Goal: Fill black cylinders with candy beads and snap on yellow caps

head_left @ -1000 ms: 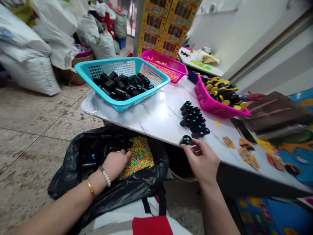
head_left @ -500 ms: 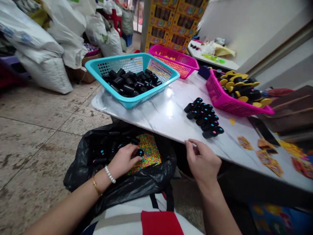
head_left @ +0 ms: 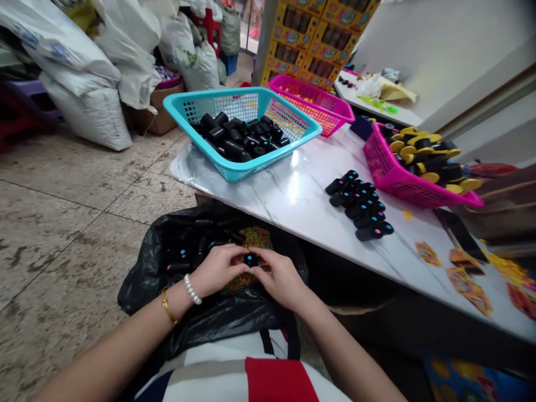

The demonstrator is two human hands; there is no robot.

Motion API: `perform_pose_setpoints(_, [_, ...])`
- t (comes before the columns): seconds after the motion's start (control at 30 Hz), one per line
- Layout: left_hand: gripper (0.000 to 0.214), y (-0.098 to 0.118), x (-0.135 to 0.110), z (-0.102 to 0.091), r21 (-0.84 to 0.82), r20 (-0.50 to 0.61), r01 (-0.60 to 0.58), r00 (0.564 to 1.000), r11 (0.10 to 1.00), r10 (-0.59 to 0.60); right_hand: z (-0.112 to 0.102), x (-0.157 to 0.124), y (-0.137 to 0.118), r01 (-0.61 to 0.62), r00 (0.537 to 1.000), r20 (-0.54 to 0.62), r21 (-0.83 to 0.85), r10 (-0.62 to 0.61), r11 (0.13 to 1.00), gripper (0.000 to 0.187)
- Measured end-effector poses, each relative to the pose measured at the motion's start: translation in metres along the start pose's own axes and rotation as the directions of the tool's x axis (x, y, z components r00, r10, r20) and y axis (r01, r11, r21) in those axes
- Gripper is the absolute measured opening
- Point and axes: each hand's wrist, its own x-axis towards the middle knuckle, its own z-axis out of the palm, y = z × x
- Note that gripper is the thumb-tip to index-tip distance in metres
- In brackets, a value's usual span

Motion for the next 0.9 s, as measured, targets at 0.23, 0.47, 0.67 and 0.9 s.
perform_pose_setpoints(0.23, [0.041,-0.017,0.002,-0.005,0.261,-0.178,0.026,0.984,0.965,0.022,0.012,0.035,0.033,0.039,0.968,0.249,-0.278,0.033,0.96,0.033])
perform_pose_setpoints(0.47, [0.02,-0.027,0.006,-0.012,0.586,-0.144,0.007,0.985,0.81,0.095,0.028,0.036,0.012,0.159,0.899,0.42,-0.58,0.126,0.799,0.026])
perform_pose_setpoints(0.67, [0.02,-0.026,0.006,-0.01,0.634,-0.089,-0.019,0.991,0.773,0.097,0.016,0.034,0.017,0.288,0.884,0.466,-0.504,-0.024,0.814,0.031])
perform_pose_setpoints(0.9, [0.021,-0.023,0.007,-0.007,0.663,-0.07,0.011,0.996,0.749,0.048,0.023,0.036,0.018,0.501,0.756,0.642,-0.441,-0.128,0.745,0.027])
